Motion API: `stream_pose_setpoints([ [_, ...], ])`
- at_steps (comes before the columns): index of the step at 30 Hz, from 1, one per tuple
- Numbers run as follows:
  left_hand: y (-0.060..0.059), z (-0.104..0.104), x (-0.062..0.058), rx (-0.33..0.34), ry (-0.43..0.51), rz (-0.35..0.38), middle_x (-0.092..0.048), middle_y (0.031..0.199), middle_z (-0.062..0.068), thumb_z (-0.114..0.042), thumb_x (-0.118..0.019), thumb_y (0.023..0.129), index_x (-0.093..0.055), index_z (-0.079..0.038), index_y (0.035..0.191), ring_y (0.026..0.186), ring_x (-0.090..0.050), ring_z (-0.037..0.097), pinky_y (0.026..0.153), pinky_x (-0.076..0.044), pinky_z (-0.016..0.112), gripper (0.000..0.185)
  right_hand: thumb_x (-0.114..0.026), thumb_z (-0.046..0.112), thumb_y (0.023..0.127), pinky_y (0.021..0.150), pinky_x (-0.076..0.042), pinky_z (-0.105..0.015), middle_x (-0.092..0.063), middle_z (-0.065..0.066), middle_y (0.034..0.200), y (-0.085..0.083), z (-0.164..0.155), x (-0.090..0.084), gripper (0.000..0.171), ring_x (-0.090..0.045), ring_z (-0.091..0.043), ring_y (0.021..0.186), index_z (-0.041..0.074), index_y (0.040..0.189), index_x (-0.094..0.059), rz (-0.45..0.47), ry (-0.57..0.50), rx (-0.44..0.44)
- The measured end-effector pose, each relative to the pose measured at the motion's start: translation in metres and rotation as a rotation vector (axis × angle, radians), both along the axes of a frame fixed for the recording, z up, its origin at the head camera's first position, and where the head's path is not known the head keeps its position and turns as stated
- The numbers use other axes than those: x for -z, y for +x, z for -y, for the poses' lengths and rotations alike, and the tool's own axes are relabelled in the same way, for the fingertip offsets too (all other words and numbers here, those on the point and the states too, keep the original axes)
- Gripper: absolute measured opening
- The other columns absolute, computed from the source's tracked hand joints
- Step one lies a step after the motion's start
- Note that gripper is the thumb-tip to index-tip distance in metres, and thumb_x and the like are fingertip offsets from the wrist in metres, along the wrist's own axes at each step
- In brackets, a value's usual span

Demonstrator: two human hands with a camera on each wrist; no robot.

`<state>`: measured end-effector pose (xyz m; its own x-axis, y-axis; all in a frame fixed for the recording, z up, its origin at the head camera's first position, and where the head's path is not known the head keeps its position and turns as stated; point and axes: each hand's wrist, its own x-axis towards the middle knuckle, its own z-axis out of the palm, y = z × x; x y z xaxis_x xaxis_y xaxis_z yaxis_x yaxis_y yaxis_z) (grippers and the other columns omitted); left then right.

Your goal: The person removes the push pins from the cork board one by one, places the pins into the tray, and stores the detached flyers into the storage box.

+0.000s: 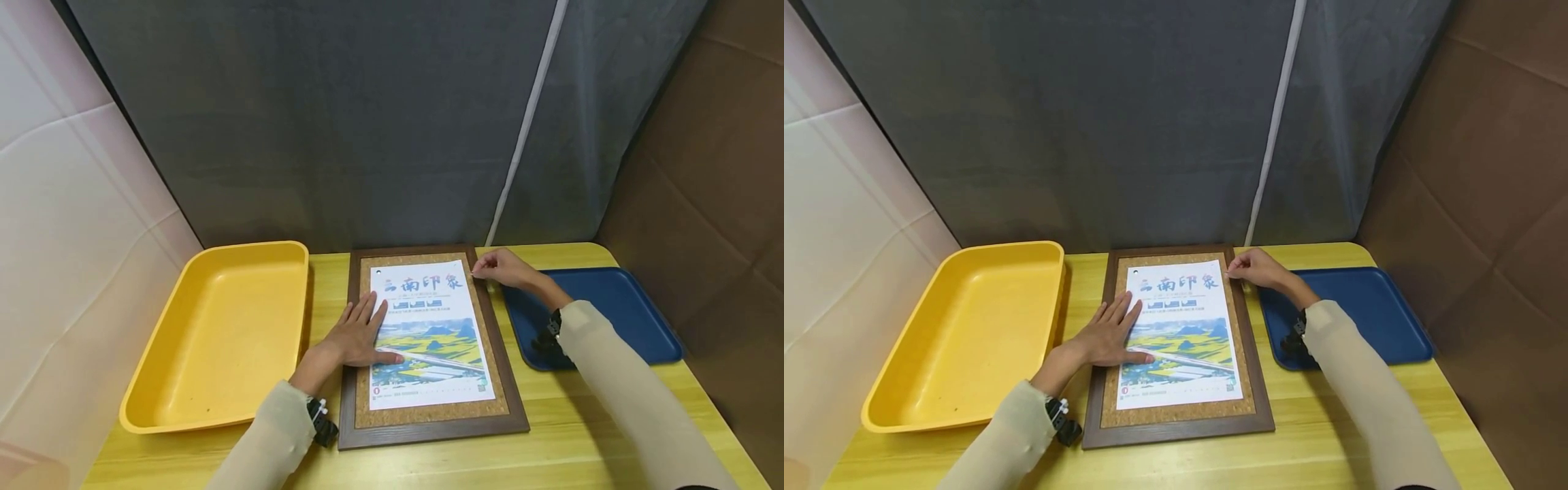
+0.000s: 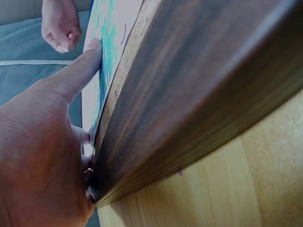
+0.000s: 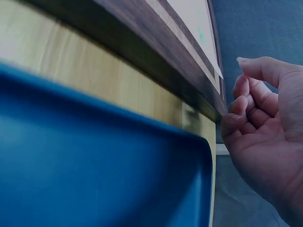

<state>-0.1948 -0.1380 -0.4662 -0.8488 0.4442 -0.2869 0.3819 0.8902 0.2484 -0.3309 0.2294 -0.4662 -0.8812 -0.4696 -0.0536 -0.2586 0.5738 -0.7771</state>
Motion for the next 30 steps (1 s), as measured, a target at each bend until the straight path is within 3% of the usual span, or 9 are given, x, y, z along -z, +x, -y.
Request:
stream_pose_setpoints([
  [9,0.0,0.0,-0.001,0.001,0.0,-0.006,0.001,0.177,0.022,-0.074,-0.065,0.091,-0.011,-0.005,0.17,0.164,0.001,0.04,0.131,-0.003,0.059,0.118,-0.067,0.007,0.104,0.075,-0.045,-0.026,-0.073,-0.021,0.099,0.007,-0.021,-0.004,0.015,-0.058,-0.031,0.086,-0.006,0.102,-0.075,-0.011,0.005,-0.016],
  [16,0.002,0.0,0.0,0.006,-0.005,-0.005,0.001,0.177,0.023,-0.074,-0.065,0.091,-0.011,-0.005,0.17,0.164,0.001,0.04,0.131,-0.004,0.059,0.118,-0.066,0.006,0.104,0.079,-0.05,-0.022,-0.076,-0.017,0.105,0.008,-0.039,0.001,0.014,-0.062,-0.019,0.089,-0.005,0.104,-0.076,0.003,0.02,-0.019],
  [30,0.001,-0.001,0.0,0.005,-0.003,-0.004,0.002,0.177,0.022,-0.073,-0.065,0.091,-0.01,-0.005,0.17,0.164,0.001,0.039,0.131,-0.003,0.059,0.118,-0.065,0.004,0.104,0.077,-0.047,-0.02,-0.074,-0.019,0.106,0.012,-0.072,0.004,0.015,-0.059,-0.017,0.089,-0.008,0.104,-0.074,0.024,0.058,0.019],
])
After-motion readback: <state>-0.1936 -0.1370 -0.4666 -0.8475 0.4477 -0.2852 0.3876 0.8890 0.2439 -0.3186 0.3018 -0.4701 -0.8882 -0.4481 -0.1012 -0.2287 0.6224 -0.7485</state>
